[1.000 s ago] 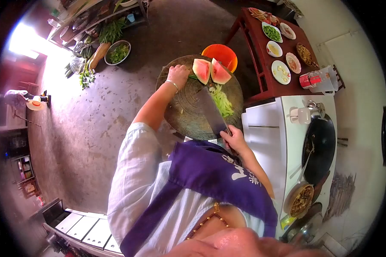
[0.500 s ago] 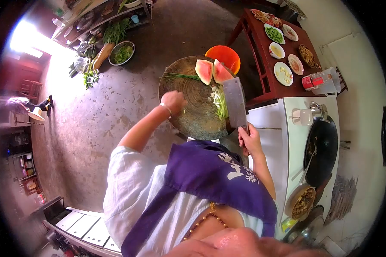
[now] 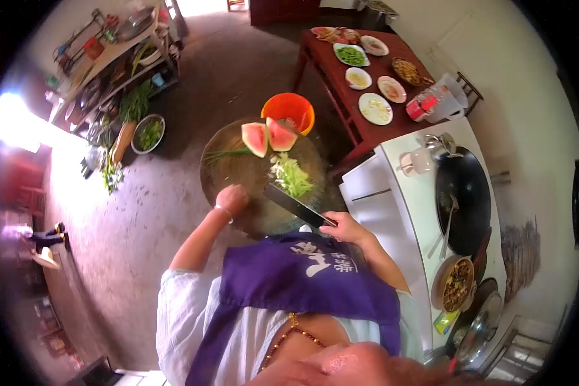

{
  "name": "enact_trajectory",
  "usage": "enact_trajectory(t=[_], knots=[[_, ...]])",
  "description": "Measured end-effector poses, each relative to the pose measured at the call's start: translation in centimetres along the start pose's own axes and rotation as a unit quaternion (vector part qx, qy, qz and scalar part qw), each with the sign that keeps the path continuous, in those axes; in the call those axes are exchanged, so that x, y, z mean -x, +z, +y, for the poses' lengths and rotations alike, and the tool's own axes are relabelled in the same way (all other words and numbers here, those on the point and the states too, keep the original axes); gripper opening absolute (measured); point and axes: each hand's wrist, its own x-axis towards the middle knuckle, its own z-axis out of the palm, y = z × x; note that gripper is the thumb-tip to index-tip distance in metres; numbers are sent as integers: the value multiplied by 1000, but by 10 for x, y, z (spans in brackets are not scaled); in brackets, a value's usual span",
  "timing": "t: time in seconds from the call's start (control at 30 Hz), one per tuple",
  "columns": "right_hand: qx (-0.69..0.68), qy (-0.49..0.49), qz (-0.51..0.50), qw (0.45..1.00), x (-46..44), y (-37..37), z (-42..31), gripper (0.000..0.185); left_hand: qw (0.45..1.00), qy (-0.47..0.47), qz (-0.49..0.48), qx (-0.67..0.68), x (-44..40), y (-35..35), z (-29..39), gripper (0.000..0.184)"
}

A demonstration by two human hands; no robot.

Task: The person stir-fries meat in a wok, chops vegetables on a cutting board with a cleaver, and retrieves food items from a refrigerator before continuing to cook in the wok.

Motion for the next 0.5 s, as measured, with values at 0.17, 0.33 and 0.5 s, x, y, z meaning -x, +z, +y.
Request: enact_trajectory(t=[0.17,0.33,0.5], knots=[[29,-3,18,999,-6,-21,2,34,976,10,103,193,-38,-21,30,19],[93,-50,29,994,-8,-31,-8,36,979,-2,14,204,-98,-17,35,26],[162,-70,10,984,-15,-44,-4,36,992,52,-42,109,-116,-22,48,27]])
